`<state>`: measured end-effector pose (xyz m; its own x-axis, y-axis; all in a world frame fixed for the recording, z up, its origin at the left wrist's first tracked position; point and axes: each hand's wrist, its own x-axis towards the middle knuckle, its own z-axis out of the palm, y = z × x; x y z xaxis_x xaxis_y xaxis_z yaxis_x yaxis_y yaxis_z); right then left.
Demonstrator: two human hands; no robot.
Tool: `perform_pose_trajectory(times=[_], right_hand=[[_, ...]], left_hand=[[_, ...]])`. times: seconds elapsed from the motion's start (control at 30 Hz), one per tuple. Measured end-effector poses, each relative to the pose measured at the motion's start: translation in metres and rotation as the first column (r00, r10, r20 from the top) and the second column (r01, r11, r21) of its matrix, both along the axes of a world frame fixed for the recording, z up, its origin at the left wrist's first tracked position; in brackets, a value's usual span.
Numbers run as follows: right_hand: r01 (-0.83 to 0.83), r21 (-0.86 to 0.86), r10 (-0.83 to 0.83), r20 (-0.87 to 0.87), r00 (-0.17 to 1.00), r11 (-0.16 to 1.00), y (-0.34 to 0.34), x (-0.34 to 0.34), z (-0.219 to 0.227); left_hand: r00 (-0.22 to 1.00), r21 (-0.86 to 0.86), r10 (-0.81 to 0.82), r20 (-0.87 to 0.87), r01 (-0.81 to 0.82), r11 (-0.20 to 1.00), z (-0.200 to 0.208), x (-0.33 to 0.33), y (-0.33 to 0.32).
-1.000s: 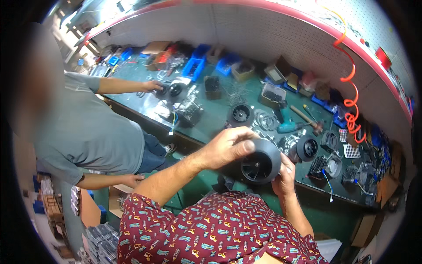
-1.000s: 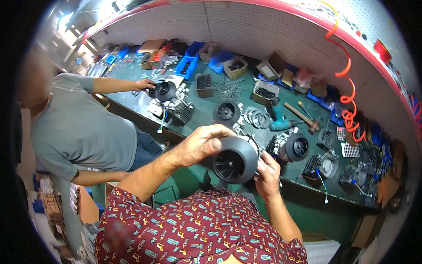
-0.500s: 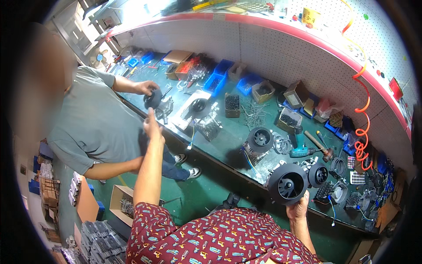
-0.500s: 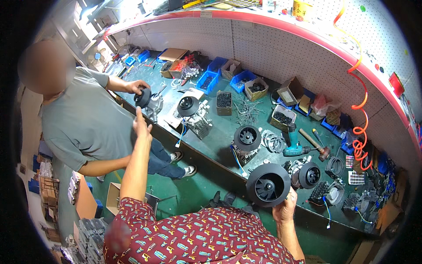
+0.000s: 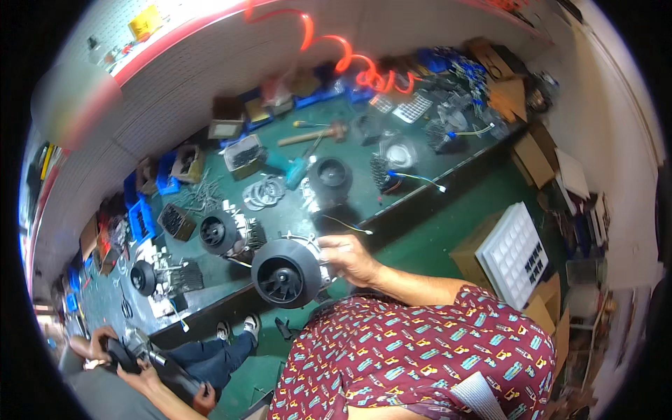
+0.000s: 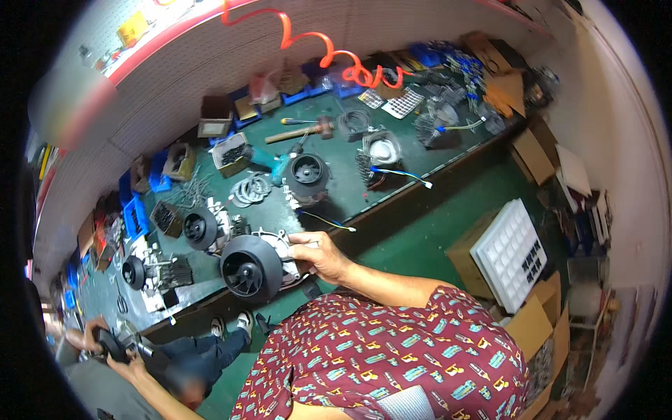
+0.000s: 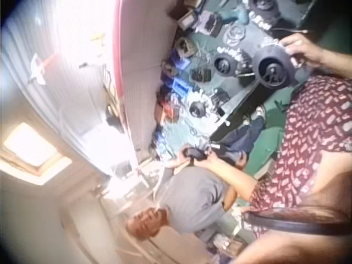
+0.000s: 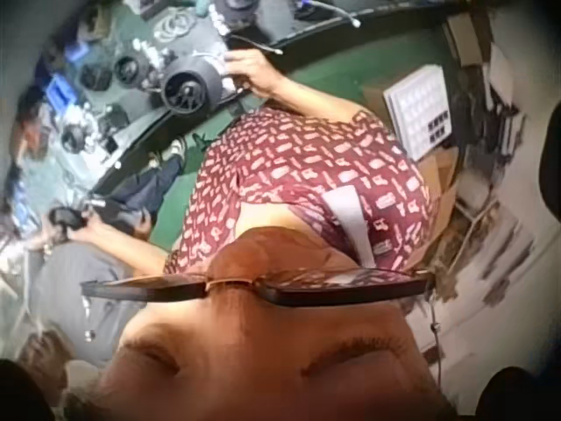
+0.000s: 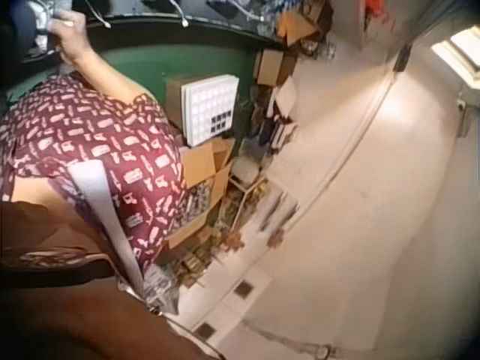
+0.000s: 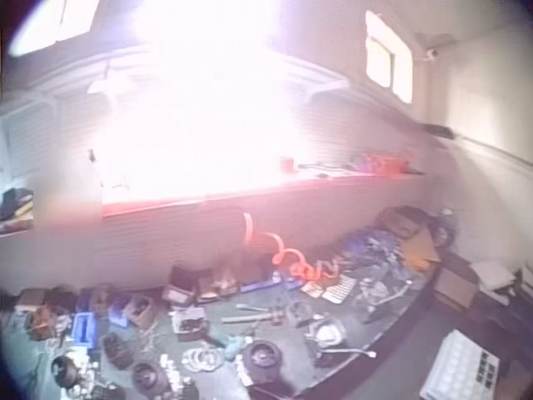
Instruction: The person assembles small electronic components on a workbench. They connect wires to circular housings, attach black fan-like parts, and use a power drill to secure pieces. The person handles multiple units one at a time, placing finished assemblies on the table.
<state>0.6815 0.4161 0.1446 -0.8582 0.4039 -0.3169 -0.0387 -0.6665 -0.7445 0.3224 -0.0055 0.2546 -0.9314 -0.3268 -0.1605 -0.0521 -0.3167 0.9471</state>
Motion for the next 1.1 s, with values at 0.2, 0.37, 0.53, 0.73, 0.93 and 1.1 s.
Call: perform_pose_trajectory(times=[0.2,0.37,0.53,0.73,0.93,1.1], right_hand=[[0.077,-0.053,-0.079,-0.047,0.996,0.996,0.015,0.04,-0.012],[0.098,-0.115,-0.112,-0.128,0.985,0.989,0.074,0.086,-0.008],[0.311,-0.055,-0.314,-0.272,0.91,0.949,0.146,0.202,-0.037],[0.61,-0.123,-0.623,-0.173,0.763,0.782,0.23,0.371,-0.053],[0.798,-0.042,-0.785,-0.215,0.581,0.602,0.266,0.473,-0.066],[0.878,-0.103,-0.883,-0.092,0.46,0.468,0.238,0.498,-0.089]], left_hand=[[0.991,-0.016,-0.1,-0.089,0.099,0.995,0.002,0.06,0.032],[0.828,0.116,-0.534,-0.173,0.555,0.823,0.037,0.131,0.09],[0.555,0.239,-0.812,-0.183,0.826,0.511,0.029,0.243,0.292],[0.025,-0.477,-0.999,0.038,0.879,0.004,0.02,0.371,0.538],[-0.325,-0.669,-0.854,0.406,0.531,-0.52,-0.069,0.453,0.706],[-0.377,-0.676,-0.681,0.627,0.172,-0.717,-0.193,0.461,0.781]])
